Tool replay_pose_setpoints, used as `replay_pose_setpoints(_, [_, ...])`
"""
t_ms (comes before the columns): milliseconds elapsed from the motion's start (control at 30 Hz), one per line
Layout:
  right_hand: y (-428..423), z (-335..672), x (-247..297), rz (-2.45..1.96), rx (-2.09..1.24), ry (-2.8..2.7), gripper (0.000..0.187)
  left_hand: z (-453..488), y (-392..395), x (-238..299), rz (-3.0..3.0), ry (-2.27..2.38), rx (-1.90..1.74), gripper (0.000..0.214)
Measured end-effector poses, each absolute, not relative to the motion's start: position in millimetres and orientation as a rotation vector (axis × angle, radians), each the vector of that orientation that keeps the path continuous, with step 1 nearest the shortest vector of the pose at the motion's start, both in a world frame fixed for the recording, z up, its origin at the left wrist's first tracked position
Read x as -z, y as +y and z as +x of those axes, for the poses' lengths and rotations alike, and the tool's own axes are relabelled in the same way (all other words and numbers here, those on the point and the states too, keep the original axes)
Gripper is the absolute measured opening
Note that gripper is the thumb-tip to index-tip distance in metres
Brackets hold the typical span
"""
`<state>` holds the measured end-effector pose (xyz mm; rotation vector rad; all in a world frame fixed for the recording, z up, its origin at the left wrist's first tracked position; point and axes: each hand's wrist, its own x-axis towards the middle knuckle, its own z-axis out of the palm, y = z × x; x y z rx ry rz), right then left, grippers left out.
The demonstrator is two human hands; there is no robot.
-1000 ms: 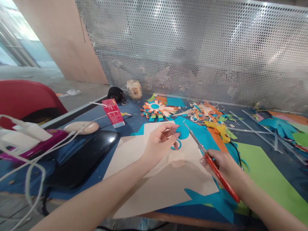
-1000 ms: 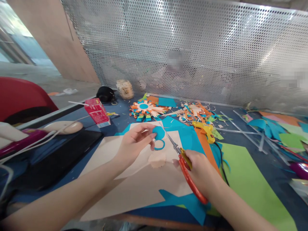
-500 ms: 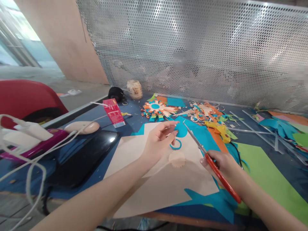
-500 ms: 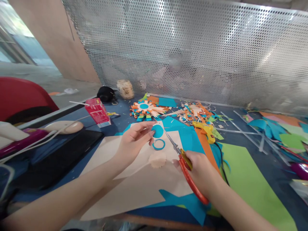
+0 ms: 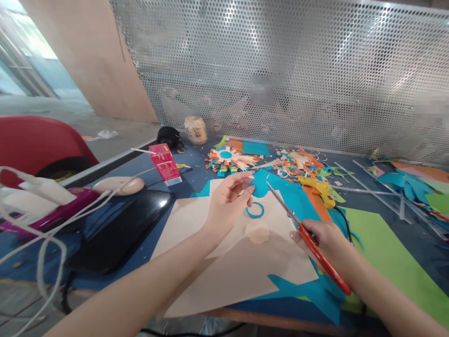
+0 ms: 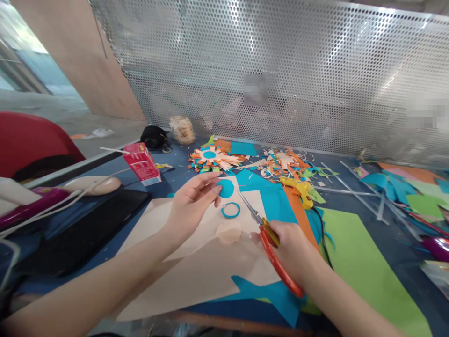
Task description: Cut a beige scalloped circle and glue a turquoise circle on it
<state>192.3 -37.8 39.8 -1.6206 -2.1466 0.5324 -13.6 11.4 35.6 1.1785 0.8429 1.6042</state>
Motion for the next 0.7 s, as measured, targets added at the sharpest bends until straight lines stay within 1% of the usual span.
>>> replay_pose_setpoints(333, [-39.4, 193.2, -36.3, -1.656, -0.569, -2.159, 0.046, -15.3, 17.0, -36.9, 0.963, 0.801, -1.702, 0.031])
replay_pose_setpoints(567, [-35.3, 195.8, -34.9, -1.617, -0.497, -2.132, 0.047, -11.4, 11.0, -40.1, 0.899, 0.765, -1.44, 0.045])
replay_pose_setpoints(633, [-34.4, 196.3, -34.2, -1.612, -0.471, -2.127, 0.049, -10.6, 9.5, -40.2, 0.934, 0.764, -1.386, 0.041])
replay_pose_setpoints(700, [-33.9, 196.0, -34.0, -1.605, -0.462, -2.125, 0.052, -10.4, 8.9, -40.6, 0.967, 0.769, -1.356, 0.033])
